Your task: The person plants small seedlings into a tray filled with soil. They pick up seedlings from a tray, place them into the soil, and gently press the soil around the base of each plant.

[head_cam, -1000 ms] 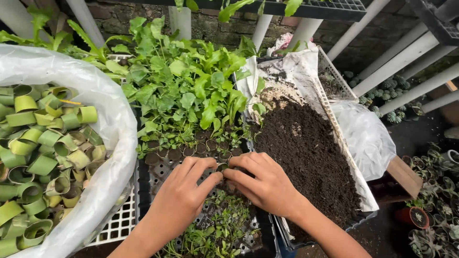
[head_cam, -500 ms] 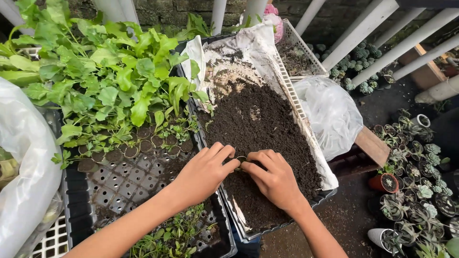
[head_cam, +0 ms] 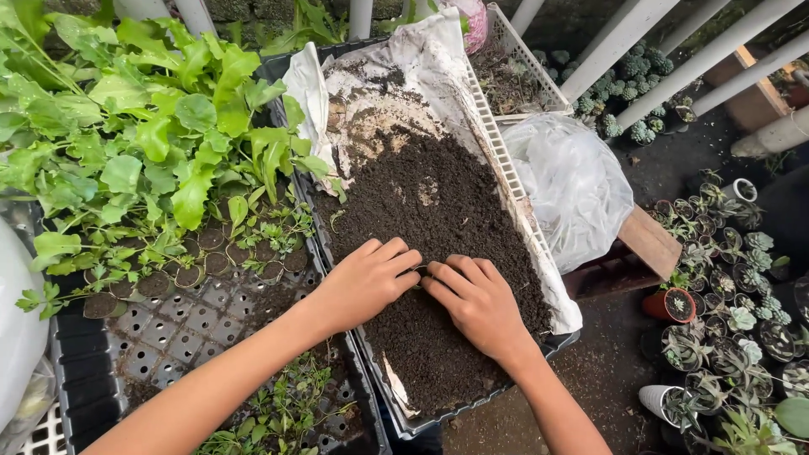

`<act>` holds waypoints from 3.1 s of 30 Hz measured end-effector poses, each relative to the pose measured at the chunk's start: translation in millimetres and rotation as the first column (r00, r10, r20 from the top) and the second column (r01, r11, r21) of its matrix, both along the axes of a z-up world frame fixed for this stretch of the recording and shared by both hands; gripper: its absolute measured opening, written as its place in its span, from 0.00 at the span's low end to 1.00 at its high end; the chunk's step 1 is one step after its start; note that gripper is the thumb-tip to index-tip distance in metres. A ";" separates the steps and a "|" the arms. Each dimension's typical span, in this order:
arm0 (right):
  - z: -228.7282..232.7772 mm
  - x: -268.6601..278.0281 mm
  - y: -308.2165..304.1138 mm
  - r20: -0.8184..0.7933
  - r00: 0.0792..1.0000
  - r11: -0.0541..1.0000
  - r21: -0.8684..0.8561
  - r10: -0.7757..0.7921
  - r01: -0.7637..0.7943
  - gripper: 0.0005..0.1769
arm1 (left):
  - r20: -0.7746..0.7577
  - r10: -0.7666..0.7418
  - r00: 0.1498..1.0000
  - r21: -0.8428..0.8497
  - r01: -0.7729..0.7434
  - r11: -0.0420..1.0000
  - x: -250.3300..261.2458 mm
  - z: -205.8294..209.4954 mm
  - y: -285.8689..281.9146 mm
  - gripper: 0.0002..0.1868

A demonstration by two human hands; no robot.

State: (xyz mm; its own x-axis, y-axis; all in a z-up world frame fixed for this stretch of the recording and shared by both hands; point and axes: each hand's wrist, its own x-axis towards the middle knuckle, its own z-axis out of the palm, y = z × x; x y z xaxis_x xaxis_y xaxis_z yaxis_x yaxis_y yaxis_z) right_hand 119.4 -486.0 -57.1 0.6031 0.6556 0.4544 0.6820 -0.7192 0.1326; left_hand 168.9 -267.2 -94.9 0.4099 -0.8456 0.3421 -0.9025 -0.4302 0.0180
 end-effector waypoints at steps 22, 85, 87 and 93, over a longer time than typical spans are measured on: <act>-12.0 4.0 -6.1 -0.149 0.985 0.993 0.089 0.085 -0.072 0.07 | 0.088 0.015 0.996 -0.107 -0.005 0.994 -7.0 3.6 0.6 0.05; 0.9 -24.4 66.7 -0.513 0.855 0.989 0.145 0.068 0.008 0.22 | -0.269 0.110 0.957 -0.172 -0.160 0.972 -54.5 4.0 92.7 0.28; 4.0 -26.5 66.3 -0.484 0.870 0.985 0.173 0.093 -0.009 0.24 | -0.256 0.114 0.960 -0.169 -0.161 0.972 -54.0 4.4 92.8 0.28; -9.3 -29.2 61.2 -0.484 0.872 0.990 0.138 0.067 0.000 0.27 | -0.261 0.094 0.961 -0.202 -0.149 0.968 -54.3 6.8 92.8 0.27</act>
State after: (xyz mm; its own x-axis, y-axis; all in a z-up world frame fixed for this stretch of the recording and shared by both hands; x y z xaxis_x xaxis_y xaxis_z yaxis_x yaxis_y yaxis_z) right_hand 90.2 -424.8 -66.3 0.7483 0.6353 0.1910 0.6597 -0.6825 -0.3146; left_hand 114.6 -174.5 -88.0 0.5997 -0.7006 0.3866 -0.7989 -0.4969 0.3389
